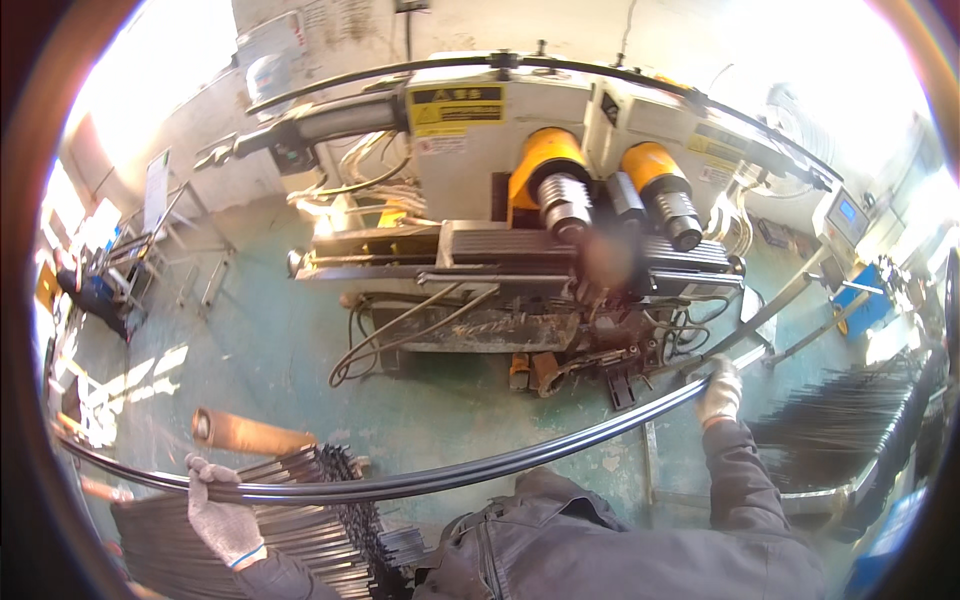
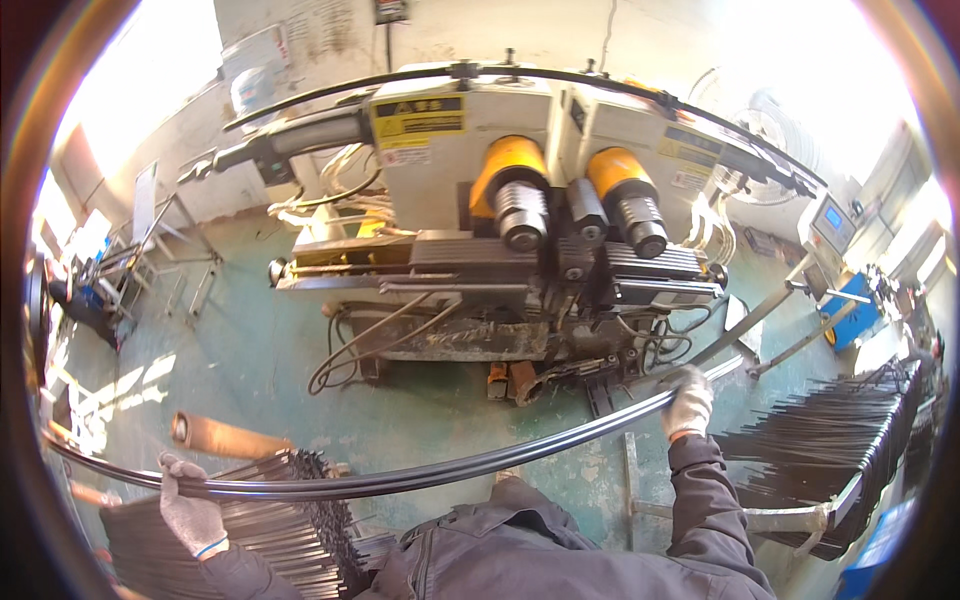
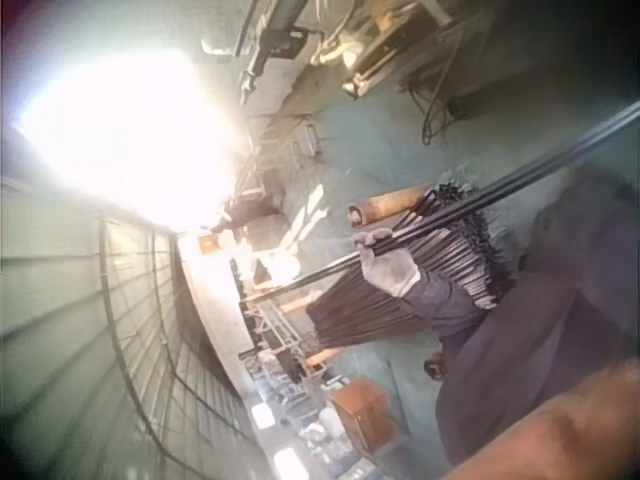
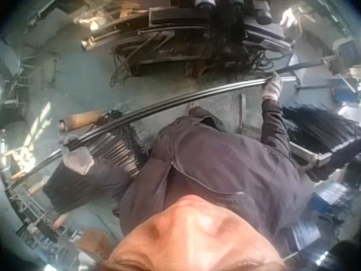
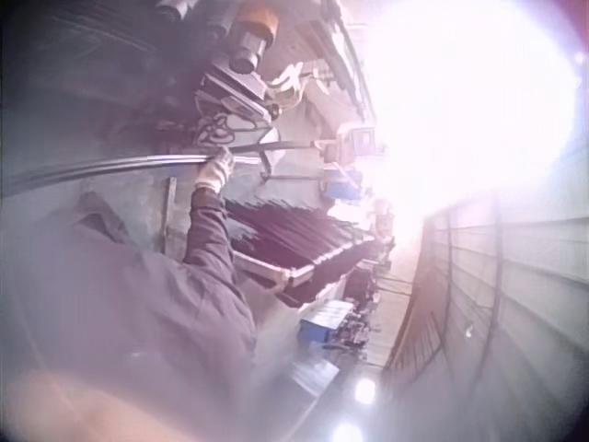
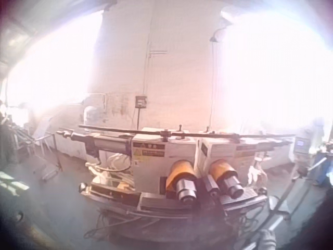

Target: The person repeatedly feeds bundles of straight metal rods into a bending machine, operates the machine to bend them, and then removes the bent rods to place them on a nearby rack. The process is repeated multiple times throughout the clip.

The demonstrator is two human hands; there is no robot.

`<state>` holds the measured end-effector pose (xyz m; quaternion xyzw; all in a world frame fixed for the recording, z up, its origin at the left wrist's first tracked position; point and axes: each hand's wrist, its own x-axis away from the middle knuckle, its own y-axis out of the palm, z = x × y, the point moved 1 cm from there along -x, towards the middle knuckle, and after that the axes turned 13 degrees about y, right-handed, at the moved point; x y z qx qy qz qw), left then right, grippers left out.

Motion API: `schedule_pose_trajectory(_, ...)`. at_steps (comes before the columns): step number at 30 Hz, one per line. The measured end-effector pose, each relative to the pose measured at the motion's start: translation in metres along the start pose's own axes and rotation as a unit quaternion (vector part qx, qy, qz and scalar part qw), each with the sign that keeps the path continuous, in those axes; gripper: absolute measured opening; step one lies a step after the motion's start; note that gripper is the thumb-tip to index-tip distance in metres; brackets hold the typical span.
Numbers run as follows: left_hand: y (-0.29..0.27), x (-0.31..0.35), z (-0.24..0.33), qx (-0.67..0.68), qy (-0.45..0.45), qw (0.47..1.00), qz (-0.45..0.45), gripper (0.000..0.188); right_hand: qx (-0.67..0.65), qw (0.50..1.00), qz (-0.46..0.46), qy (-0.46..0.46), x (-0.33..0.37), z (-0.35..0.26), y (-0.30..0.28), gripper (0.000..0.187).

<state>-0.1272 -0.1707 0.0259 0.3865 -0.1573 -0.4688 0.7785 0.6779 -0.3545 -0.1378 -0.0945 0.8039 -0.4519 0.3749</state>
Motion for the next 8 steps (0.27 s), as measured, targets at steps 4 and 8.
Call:
schedule_pose_trajectory(4, 0.09, 0.029, -0.09, 0.011, -0.059, 0.992, -0.109, 0.035, -0.611, 0.575, -0.211, 0.502, -0.027, -0.001, 0.041, 0.069)
schedule_pose_trajectory(8, 0.165, 0.042, -0.18, 0.009, -0.175, 0.971, -0.163, 0.034, -0.801, 0.238, -0.276, 0.476, -0.022, -0.097, 0.055, 0.056)
